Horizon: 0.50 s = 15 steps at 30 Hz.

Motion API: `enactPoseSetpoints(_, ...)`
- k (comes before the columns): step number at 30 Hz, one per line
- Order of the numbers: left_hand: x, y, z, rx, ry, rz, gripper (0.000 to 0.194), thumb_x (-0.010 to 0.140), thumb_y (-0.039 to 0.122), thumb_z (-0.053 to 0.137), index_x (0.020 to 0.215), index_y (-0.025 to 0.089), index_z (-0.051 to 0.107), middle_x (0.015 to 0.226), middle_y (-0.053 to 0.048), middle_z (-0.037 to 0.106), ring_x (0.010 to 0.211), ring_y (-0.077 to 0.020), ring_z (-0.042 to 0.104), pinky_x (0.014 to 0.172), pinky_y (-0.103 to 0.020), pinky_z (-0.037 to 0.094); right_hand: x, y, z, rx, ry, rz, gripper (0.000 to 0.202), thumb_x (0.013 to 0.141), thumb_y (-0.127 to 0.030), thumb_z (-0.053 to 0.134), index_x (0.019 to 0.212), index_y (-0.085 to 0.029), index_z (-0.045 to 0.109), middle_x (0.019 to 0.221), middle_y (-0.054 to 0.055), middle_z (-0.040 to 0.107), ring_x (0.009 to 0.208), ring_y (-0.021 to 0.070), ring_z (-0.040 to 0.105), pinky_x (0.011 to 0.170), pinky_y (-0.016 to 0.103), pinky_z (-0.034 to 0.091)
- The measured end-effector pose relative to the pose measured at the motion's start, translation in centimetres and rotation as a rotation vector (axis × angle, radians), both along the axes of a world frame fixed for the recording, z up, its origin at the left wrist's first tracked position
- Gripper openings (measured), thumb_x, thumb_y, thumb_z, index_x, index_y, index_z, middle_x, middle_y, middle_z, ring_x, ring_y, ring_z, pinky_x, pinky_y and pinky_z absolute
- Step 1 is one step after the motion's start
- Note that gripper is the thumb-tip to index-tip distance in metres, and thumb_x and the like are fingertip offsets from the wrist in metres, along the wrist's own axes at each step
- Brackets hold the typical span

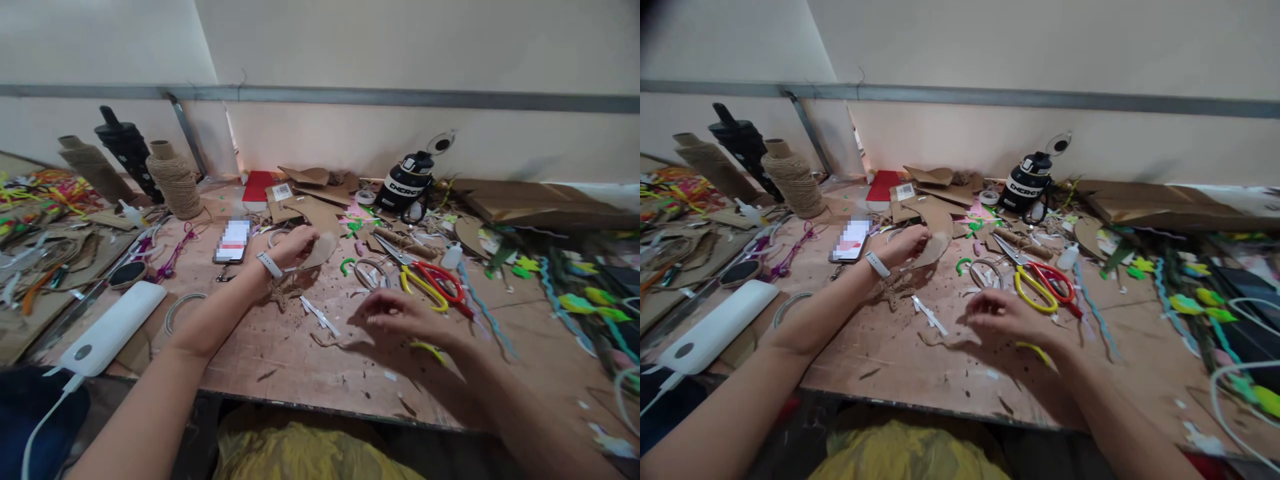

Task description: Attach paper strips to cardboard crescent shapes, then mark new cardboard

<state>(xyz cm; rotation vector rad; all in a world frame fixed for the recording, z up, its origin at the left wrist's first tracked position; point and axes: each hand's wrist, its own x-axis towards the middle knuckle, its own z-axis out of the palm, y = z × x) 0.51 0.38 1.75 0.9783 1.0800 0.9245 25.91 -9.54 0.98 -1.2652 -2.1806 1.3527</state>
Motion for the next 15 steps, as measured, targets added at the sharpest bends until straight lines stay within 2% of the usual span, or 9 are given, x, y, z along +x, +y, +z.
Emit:
enactPoseSetpoints(1,-0.2,0.1,0.0,0.004,-0.003,-0.004,0.02,0.072,0.018,0.056,0.062,0.02,0.039,0.046,0.006,0.036,0.042,-0.0073,0.032,0.043,-0.02,0.024,-0.4,-0.6,0.0,0.062,-0.048,0.112,0.037,0.072,-0.046,0.074,0.097,-0.019,0.067,0.09,0.004,0.064,0.081,0.0183,0.058,0.068,0.027,0.045)
enactPoseSetpoints(2,-0.4,0.2,0.1,0.008,-0.007,-0.008,0.02,0.071,0.018,0.055,0.061,0.02,0.038,0.046,0.006,0.035,0.04,-0.0069,0.03,0.041,-0.02,0.022,-1.0,-1.2,-0.1,0.136,-0.07,0.186,0.033,0.071,-0.045,0.076,0.091,-0.02,0.068,0.089,0.004,0.063,0.081,0.0181,0.057,0.069,0.027,0.045)
enactPoseSetpoints(4,-0.8,0.4,0.6,0.031,-0.016,-0.003,0.02,0.069,0.019,0.054,0.06,0.02,0.036,0.047,0.007,0.033,0.038,-0.0059,0.027,0.039,-0.019,0.019,-1.9,-2.2,-0.3,0.191,-0.082,0.286,0.02,0.083,-0.039,0.065,0.081,-0.019,0.067,0.088,0.005,0.062,0.083,0.0169,0.057,0.072,0.027,0.044)
enactPoseSetpoints(6,-1.4,0.5,1.4,0.068,-0.031,0.015,0.019,0.069,0.02,0.052,0.06,0.02,0.035,0.048,0.008,0.032,0.037,-0.0052,0.026,0.038,-0.018,0.017,-2.1,-2.5,-0.4,0.166,-0.026,0.318,0.022,0.088,-0.038,0.059,0.078,-0.019,0.065,0.084,0.004,0.063,0.081,0.0155,0.057,0.072,0.026,0.044)
enactPoseSetpoints(8,-1.9,0.3,2.5,0.116,-0.048,0.04,0.017,0.068,0.021,0.051,0.062,0.02,0.035,0.049,0.008,0.034,0.037,-0.005,0.029,0.037,-0.017,0.018,-1.7,-2.1,-0.2,0.127,0.017,0.237,0.024,0.087,-0.04,0.059,0.076,-0.019,0.063,0.079,0.003,0.063,0.076,0.0146,0.057,0.068,0.025,0.044)
enactPoseSetpoints(11,-2.7,0.0,4.2,0.164,-0.085,0.096,0.016,0.068,0.025,0.052,0.063,0.02,0.038,0.049,0.007,0.039,0.037,-0.0057,0.035,0.037,-0.017,0.024,-0.2,-0.7,0.6,0.087,0.053,-0.008,0.029,0.083,-0.047,0.062,0.076,-0.019,0.064,0.074,0.002,0.064,0.071,0.0154,0.058,0.064,0.026,0.045)
enactPoseSetpoints(13,-3.0,-0.3,5.0,0.169,-0.124,0.115,0.015,0.068,0.026,0.051,0.063,0.02,0.039,0.05,0.006,0.042,0.037,-0.0064,0.038,0.038,-0.017,0.027,1.2,0.1,1.5,0.064,0.191,-0.127,0.033,0.079,-0.051,0.065,0.093,-0.02,0.068,0.089,0.006,0.069,0.081,0.0195,0.063,0.069,0.029,0.049)
enactPoseSetpoints(15,-3.1,-0.5,5.4,0.182,-0.157,0.112,0.013,0.068,0.027,0.051,0.064,0.019,0.041,0.05,0.006,0.044,0.038,-0.007,0.04,0.038,-0.018,0.029,3.0,0.8,2.5,0.128,0.395,-0.236,0.049,0.079,-0.054,0.065,0.12,-0.028,0.061,0.12,0.007,0.064,0.106,0.0247,0.061,0.082,0.035,0.05)
